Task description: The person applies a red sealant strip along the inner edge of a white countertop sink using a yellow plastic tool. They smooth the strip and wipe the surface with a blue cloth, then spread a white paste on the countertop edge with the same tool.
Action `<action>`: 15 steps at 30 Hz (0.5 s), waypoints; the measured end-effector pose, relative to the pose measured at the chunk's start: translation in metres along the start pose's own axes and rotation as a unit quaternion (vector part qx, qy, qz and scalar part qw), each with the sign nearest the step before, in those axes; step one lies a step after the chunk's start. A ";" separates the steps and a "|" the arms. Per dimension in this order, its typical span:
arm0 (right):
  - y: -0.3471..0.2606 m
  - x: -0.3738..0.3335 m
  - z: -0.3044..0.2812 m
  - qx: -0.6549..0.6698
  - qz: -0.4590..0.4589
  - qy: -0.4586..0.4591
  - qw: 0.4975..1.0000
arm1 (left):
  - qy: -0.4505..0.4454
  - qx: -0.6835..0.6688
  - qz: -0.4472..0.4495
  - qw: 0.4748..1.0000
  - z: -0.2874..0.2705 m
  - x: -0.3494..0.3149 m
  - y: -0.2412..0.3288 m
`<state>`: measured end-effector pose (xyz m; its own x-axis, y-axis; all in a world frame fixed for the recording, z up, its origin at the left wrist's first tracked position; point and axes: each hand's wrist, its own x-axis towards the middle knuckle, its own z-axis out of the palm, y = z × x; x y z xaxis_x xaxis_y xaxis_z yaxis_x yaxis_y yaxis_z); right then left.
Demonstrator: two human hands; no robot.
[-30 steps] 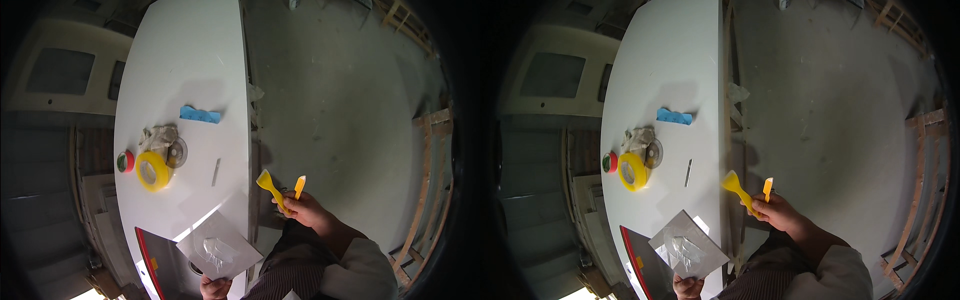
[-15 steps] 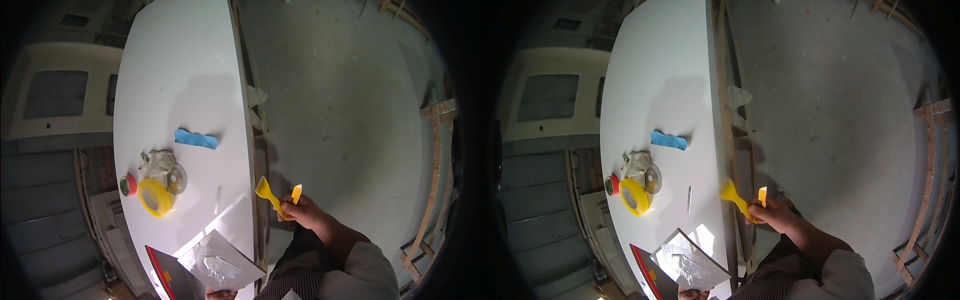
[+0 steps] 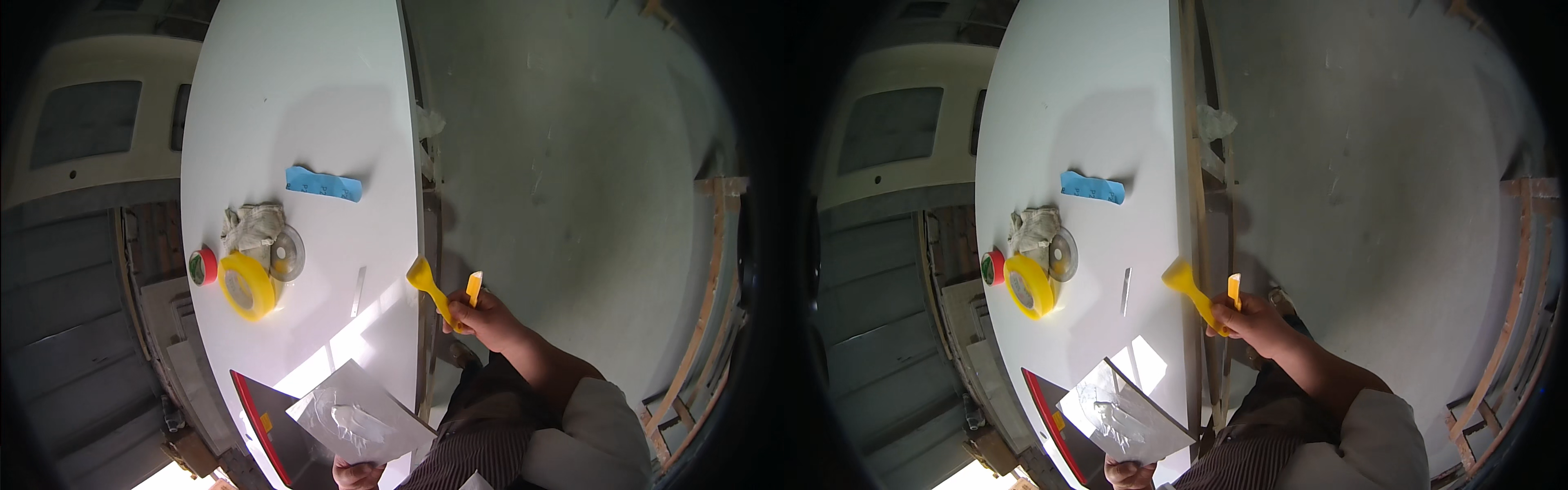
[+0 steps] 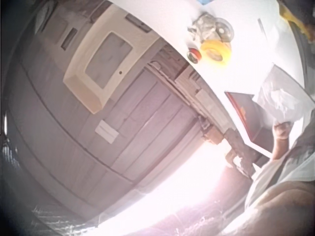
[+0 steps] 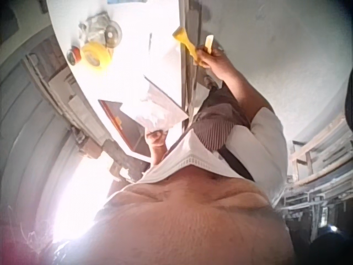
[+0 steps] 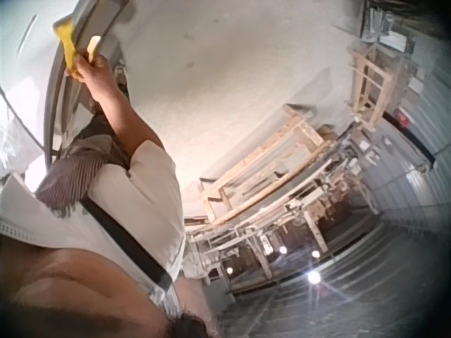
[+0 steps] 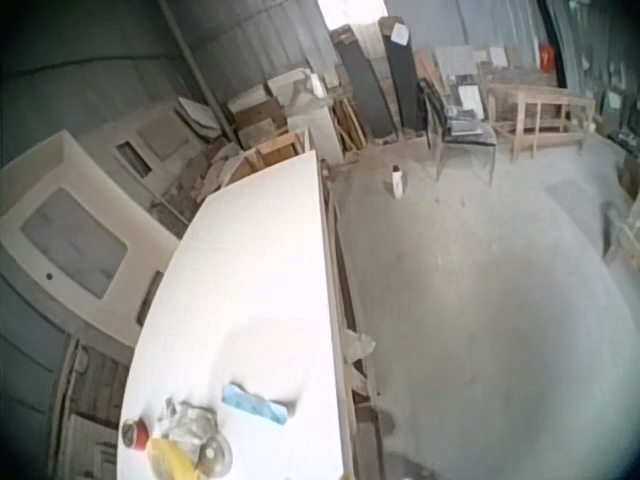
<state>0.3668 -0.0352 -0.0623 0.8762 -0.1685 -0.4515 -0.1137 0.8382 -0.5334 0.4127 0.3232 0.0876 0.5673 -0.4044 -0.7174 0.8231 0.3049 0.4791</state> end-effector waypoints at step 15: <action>0.072 -0.072 0.015 -0.159 0.019 0.044 0.986 | -0.126 -0.055 0.015 0.990 -0.019 -0.014 0.000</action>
<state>0.3026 0.0453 -0.0575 0.8263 -0.1951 -0.5284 -0.2996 0.6422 -0.7056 0.4042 0.3455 0.0881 0.5907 -0.5927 -0.5475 0.8062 0.4068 0.4295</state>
